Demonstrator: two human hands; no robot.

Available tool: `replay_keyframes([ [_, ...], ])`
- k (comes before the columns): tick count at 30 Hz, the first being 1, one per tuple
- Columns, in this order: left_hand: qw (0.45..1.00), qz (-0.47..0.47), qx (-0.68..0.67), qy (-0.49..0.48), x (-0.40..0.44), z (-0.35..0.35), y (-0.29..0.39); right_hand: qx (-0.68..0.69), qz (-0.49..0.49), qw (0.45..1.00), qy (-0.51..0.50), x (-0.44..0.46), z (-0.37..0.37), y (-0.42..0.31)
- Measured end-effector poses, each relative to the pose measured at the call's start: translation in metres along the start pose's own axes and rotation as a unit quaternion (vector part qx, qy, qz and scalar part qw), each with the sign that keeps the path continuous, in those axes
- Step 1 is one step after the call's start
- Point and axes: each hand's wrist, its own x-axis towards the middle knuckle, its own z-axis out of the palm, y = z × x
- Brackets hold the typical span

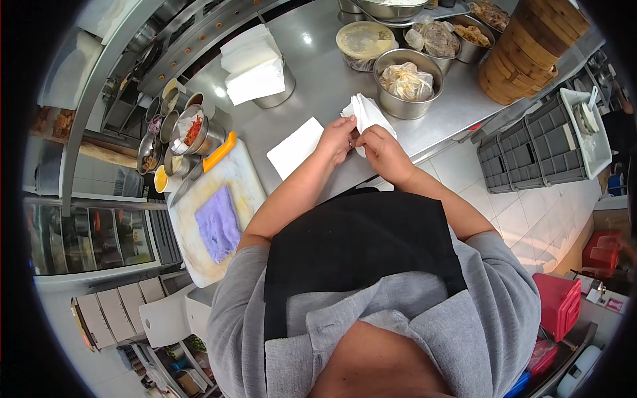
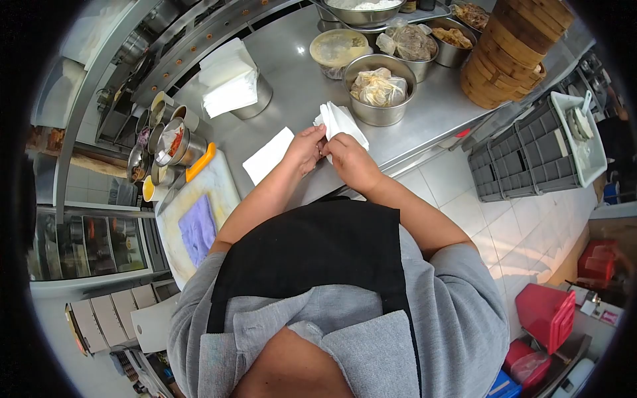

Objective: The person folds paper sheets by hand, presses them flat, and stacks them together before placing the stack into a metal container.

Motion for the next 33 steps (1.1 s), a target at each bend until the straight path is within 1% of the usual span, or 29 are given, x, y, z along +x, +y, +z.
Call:
replay_keyframes([
  [3, 1.000, 0.001, 0.015, 0.016, -0.003, 0.003, 0.002, -0.027, 0.031, 0.999, 0.011, 0.000, -0.008, -0.003],
  [5, 0.999, 0.007, 0.007, 0.043, -0.010, 0.014, 0.006, -0.106, 0.008, 0.992, 0.062, 0.001, -0.017, -0.014],
  [6, 0.999, 0.018, 0.006, 0.039, -0.010, 0.012, 0.004, -0.145, -0.004, 0.986, 0.088, 0.001, -0.020, -0.019],
  [8, 0.999, 0.040, 0.004, 0.032, -0.008, 0.004, 0.002, -0.180, -0.002, 0.976, 0.122, 0.001, -0.025, -0.023],
  [9, 0.997, 0.060, -0.032, 0.023, -0.014, 0.007, 0.007, -0.197, -0.001, 0.971, 0.139, 0.001, -0.026, -0.024],
  [12, 0.986, 0.115, -0.119, -0.009, -0.043, 0.016, 0.026, -0.031, 0.061, 0.986, 0.154, -0.002, -0.024, -0.010],
  [13, 0.984, 0.123, -0.130, -0.018, -0.050, 0.017, 0.030, 0.044, 0.124, 0.983, 0.131, -0.003, -0.024, -0.009],
  [15, 0.978, 0.139, -0.152, -0.036, -0.063, 0.017, 0.038, 0.190, 0.245, 0.947, 0.083, -0.003, -0.025, -0.008],
  [16, 0.973, 0.146, -0.162, -0.077, -0.061, 0.007, 0.036, 0.208, 0.235, 0.945, 0.087, -0.001, -0.024, -0.007],
  [18, 0.968, 0.112, -0.203, -0.101, -0.071, 0.004, 0.039, 0.245, 0.215, 0.941, 0.092, 0.001, -0.018, -0.004],
  [20, 0.959, 0.084, -0.238, -0.127, -0.074, -0.007, 0.037, 0.253, 0.238, 0.926, 0.146, 0.006, -0.010, -0.009],
  [21, 0.960, 0.084, -0.240, -0.115, -0.078, -0.004, 0.040, 0.256, 0.250, 0.918, 0.172, 0.008, -0.008, -0.013],
  [22, 0.961, 0.084, -0.244, -0.102, -0.086, 0.000, 0.044, 0.346, 0.310, 0.875, 0.138, 0.011, -0.011, -0.017],
  [23, 0.961, 0.086, -0.248, -0.087, -0.092, 0.001, 0.045, 0.431, 0.367, 0.818, 0.099, 0.015, -0.017, -0.021],
  [24, 0.967, 0.114, -0.216, -0.073, -0.094, -0.004, 0.045, 0.508, 0.421, 0.750, 0.056, 0.018, -0.020, -0.023],
  [26, 0.974, 0.168, -0.151, -0.037, -0.096, -0.021, 0.042, 0.518, 0.390, 0.761, 0.018, 0.023, -0.014, -0.015],
  [27, 0.976, 0.201, -0.079, 0.011, -0.095, -0.034, 0.039, 0.524, 0.375, 0.765, -0.002, 0.026, -0.009, -0.009],
  [28, 0.971, 0.230, -0.005, 0.061, -0.096, -0.050, 0.037, 0.493, 0.339, 0.801, 0.019, 0.031, 0.000, -0.001],
  [29, 0.958, 0.254, 0.070, 0.109, -0.098, -0.065, 0.033, 0.437, 0.329, 0.837, 0.017, 0.038, 0.005, 0.005],
  [31, 0.957, 0.219, 0.104, 0.158, -0.121, -0.073, 0.041, 0.320, 0.300, 0.898, 0.017, 0.054, 0.012, 0.005],
  [33, 0.953, 0.197, 0.131, 0.190, -0.132, -0.084, 0.041, 0.215, 0.268, 0.939, -0.033, 0.068, 0.025, 0.012],
])
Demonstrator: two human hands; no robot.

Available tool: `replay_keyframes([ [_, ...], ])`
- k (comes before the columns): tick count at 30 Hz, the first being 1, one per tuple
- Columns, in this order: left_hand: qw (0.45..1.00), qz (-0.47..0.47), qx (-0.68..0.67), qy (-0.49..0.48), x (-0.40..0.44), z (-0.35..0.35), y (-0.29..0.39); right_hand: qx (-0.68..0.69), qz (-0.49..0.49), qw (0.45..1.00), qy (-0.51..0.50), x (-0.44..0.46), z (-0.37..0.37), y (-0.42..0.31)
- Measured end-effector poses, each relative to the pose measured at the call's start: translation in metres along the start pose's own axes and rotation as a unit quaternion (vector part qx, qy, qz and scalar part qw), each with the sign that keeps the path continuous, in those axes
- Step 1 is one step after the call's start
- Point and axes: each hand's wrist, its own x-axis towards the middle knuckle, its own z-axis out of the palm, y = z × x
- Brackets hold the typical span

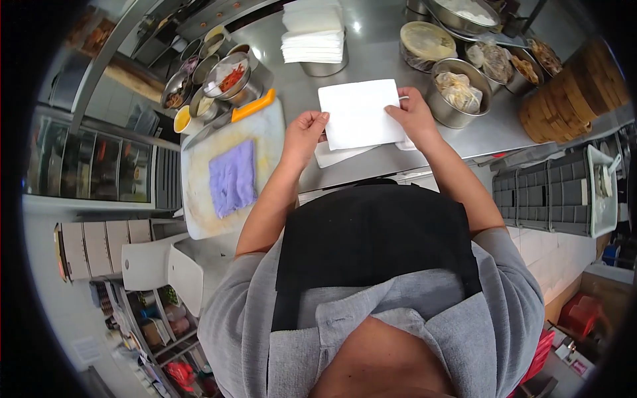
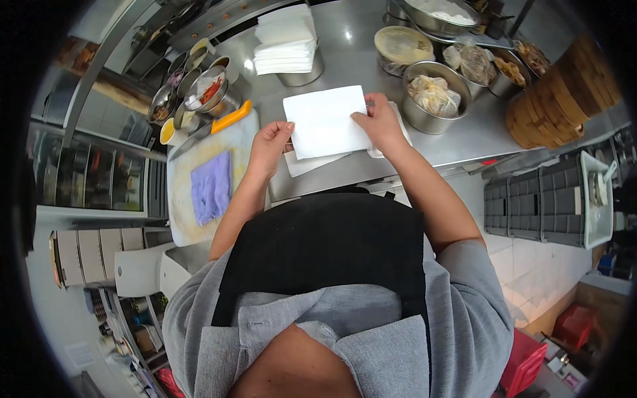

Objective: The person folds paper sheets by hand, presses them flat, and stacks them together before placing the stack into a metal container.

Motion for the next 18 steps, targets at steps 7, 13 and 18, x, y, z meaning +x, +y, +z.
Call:
replay_keyframes([
  [7, 0.986, -0.077, 0.135, 0.067, 0.002, -0.035, -0.037, -0.233, 0.002, 0.971, -0.056, 0.022, 0.042, 0.010],
  [13, 0.980, -0.101, 0.151, 0.078, 0.000, -0.040, -0.051, -0.298, -0.011, 0.952, -0.061, 0.027, 0.055, 0.028],
  [18, 0.970, -0.100, 0.206, 0.081, 0.005, -0.037, -0.052, -0.327, -0.004, 0.942, -0.071, 0.032, 0.055, 0.039],
])
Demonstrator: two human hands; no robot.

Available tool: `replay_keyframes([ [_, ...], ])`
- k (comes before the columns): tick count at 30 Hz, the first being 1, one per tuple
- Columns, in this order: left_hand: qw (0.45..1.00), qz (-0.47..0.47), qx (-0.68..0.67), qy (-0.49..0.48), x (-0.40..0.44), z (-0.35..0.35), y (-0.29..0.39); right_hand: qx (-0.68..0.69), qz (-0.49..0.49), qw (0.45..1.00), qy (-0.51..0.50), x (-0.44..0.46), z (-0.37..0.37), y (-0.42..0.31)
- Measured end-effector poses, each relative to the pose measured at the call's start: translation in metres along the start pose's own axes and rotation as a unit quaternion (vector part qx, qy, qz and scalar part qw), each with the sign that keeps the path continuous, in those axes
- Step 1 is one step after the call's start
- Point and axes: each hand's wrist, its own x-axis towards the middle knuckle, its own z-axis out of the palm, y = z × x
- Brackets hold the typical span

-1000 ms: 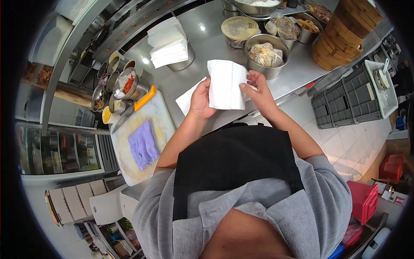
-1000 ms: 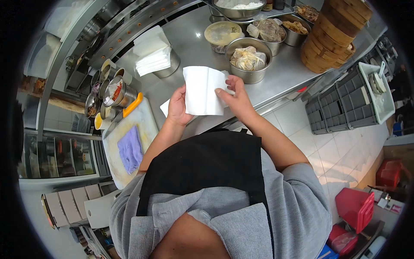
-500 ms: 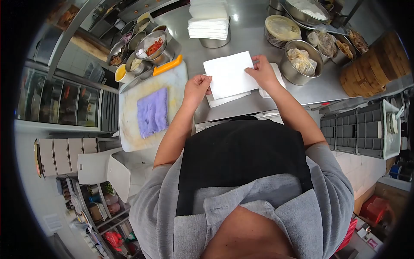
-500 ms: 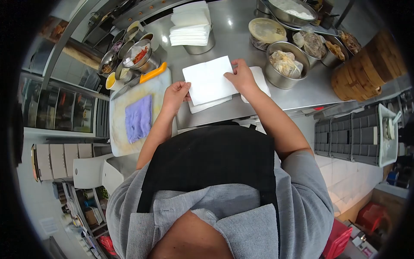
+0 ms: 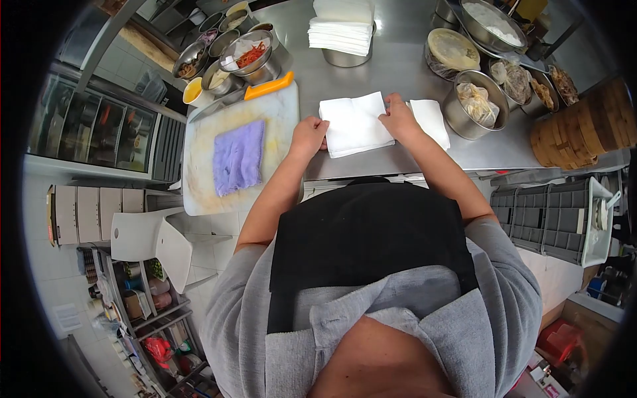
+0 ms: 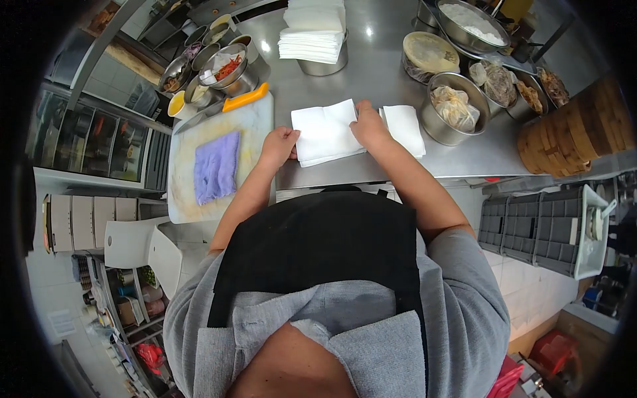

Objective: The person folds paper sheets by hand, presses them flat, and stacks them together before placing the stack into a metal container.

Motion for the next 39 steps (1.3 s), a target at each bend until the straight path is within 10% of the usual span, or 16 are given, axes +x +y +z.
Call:
replay_keyframes([
  [13, 0.963, 0.099, 0.236, 0.084, 0.010, 0.008, -0.012, -0.009, 0.049, 0.998, -0.044, -0.004, -0.012, -0.012],
  [25, 0.952, 0.016, 0.286, 0.106, -0.023, 0.004, 0.034, -0.047, -0.231, 0.970, 0.062, -0.027, -0.004, -0.031],
  [28, 0.905, 0.167, 0.338, 0.197, -0.039, 0.012, 0.055, -0.062, -0.249, 0.965, 0.046, -0.029, 0.006, -0.032],
  [35, 0.851, 0.317, 0.412, 0.078, -0.008, 0.060, 0.018, 0.167, -0.164, 0.972, 0.012, -0.028, 0.036, -0.039],
  [39, 0.835, 0.295, 0.462, 0.055, 0.001, 0.066, -0.002, -0.090, -0.141, 0.985, -0.039, -0.039, 0.044, -0.031],
])
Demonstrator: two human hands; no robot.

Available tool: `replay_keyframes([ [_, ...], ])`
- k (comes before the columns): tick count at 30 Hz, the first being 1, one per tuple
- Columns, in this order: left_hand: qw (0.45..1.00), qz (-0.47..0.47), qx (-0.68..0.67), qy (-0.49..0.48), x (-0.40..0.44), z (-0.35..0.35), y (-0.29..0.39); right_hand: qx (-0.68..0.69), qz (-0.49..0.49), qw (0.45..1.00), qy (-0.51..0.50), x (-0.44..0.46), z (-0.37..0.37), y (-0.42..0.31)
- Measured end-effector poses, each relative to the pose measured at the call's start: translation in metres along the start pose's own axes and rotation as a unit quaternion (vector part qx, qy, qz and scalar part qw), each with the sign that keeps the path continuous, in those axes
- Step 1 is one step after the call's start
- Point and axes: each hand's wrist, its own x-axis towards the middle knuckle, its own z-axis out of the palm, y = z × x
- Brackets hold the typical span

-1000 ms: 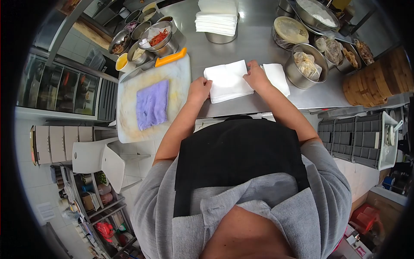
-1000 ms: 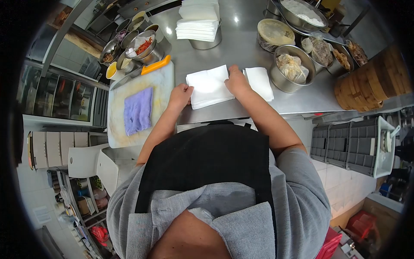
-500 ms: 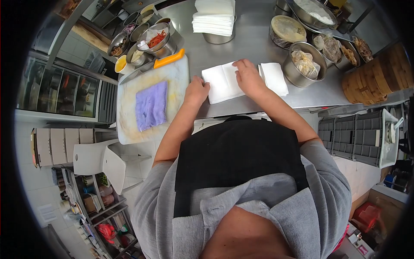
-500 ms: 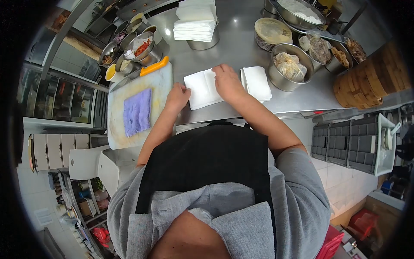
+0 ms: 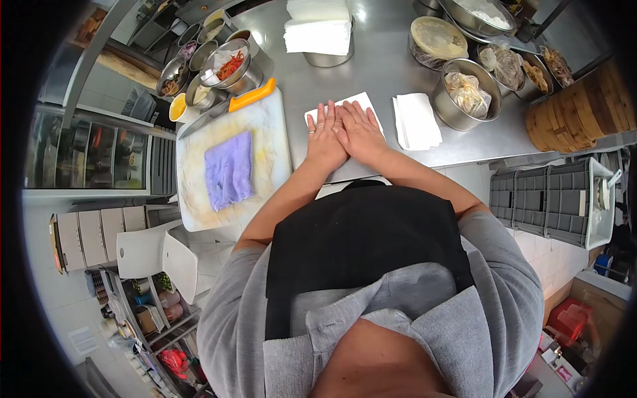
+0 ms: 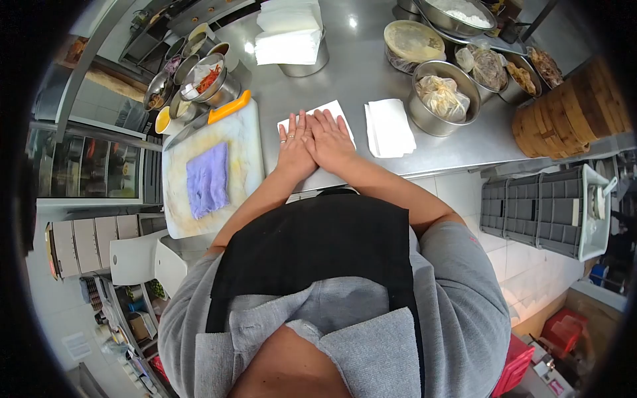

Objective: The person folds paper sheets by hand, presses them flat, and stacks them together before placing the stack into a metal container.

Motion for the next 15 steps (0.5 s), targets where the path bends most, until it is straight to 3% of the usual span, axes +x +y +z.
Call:
replay_keyframes([
  [4, 0.999, -0.021, 0.006, -0.031, 0.002, -0.015, 0.009, -0.095, 0.056, 0.994, -0.007, 0.026, -0.006, 0.012],
  [9, 0.998, -0.031, 0.012, -0.054, 0.002, -0.022, 0.014, -0.094, 0.046, 0.994, 0.011, 0.033, -0.004, 0.027],
  [15, 0.998, -0.026, 0.010, -0.064, 0.005, -0.011, 0.005, -0.087, 0.034, 0.995, -0.047, -0.015, -0.012, 0.017],
])
